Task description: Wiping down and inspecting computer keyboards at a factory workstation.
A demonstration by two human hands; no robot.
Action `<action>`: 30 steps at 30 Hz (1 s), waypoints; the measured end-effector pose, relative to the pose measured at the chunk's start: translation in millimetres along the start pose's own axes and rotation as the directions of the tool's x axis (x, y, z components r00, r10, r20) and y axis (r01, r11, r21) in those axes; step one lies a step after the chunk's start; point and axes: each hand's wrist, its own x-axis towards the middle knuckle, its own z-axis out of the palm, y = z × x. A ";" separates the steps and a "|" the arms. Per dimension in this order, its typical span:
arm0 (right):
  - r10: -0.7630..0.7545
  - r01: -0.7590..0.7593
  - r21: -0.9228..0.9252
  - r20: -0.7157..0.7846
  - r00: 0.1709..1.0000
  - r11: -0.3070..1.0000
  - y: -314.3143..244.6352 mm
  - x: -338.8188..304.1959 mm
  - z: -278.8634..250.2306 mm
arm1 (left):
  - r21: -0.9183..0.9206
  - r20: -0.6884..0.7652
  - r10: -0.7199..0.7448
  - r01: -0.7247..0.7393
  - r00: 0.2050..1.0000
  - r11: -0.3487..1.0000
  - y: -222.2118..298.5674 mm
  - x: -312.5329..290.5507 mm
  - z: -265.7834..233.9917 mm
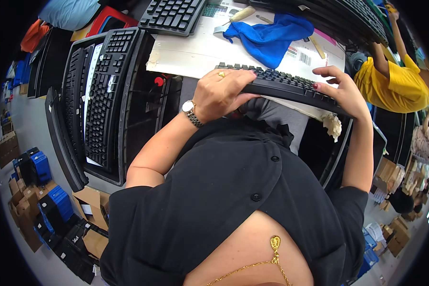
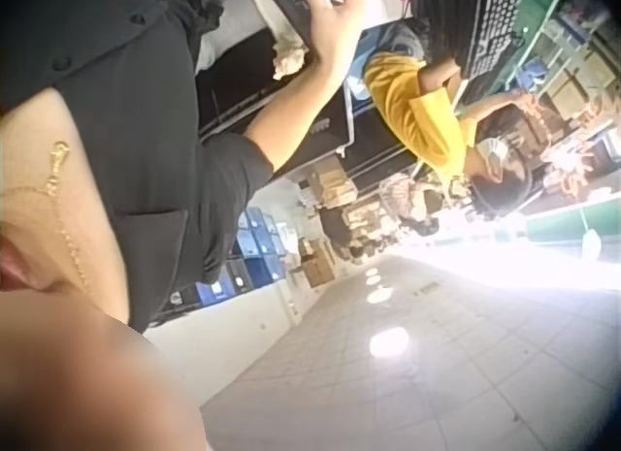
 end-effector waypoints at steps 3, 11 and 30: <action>0.031 -0.031 0.046 -0.010 0.999 0.998 13.0 4.9 -10.2 | 0.018 0.038 0.029 -0.030 0.999 0.999 1.0 1.4 -2.0; -0.017 -0.028 -0.231 -0.191 0.981 0.972 62.9 85.3 -35.3 | 0.034 0.058 0.056 -0.058 0.997 0.998 4.0 1.8 -5.1; -0.040 -0.002 -0.204 -0.205 0.978 0.979 -89.0 168.5 -6.8 | 0.034 0.084 -0.009 0.006 0.996 0.999 1.6 7.3 -4.7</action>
